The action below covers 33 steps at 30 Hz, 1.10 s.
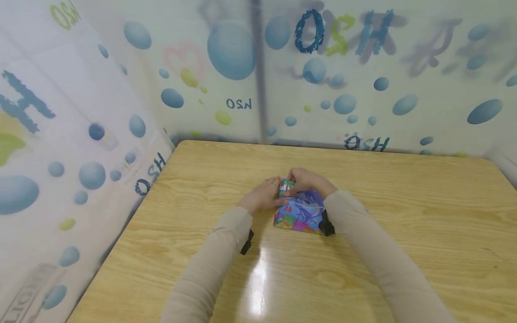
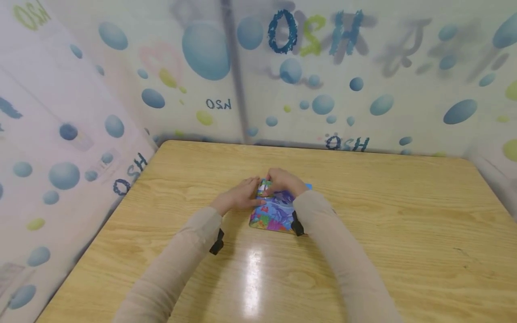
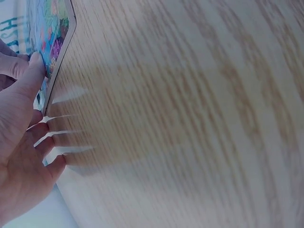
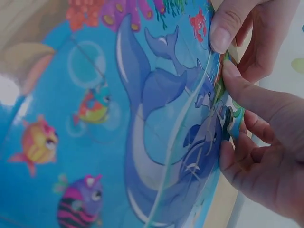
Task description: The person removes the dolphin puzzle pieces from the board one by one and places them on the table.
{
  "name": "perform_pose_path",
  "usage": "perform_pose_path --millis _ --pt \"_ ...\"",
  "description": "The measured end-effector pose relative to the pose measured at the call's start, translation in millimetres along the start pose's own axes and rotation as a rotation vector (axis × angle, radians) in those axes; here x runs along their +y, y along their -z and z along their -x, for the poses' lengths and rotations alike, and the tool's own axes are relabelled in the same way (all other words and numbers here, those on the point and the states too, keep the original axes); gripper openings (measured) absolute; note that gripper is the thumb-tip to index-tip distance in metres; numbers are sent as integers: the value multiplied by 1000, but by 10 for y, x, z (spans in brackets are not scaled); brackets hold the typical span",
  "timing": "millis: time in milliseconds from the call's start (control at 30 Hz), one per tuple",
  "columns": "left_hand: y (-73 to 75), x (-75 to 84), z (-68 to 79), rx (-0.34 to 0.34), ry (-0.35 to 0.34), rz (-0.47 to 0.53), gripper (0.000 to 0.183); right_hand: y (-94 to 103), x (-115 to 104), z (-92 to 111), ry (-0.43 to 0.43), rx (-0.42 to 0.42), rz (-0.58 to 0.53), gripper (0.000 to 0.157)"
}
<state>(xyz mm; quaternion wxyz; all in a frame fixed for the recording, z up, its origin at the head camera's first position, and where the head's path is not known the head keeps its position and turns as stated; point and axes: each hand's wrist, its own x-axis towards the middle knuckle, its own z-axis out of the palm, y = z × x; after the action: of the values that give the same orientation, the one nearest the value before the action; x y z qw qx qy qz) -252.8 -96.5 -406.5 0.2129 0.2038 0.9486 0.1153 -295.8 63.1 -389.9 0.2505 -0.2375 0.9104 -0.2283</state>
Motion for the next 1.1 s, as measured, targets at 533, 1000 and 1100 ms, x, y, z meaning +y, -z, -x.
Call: perform_pose_path --millis 533,1000,1100 --pt "27 26 23 10 -7 24 78 -84 -12 129 41 138 -200 29" --pt "-15 15 -1 89 -42 109 49 96 448 511 -42 152 -489 36" --pt "0 35 5 82 -53 104 51 131 571 629 -44 182 -523 37"
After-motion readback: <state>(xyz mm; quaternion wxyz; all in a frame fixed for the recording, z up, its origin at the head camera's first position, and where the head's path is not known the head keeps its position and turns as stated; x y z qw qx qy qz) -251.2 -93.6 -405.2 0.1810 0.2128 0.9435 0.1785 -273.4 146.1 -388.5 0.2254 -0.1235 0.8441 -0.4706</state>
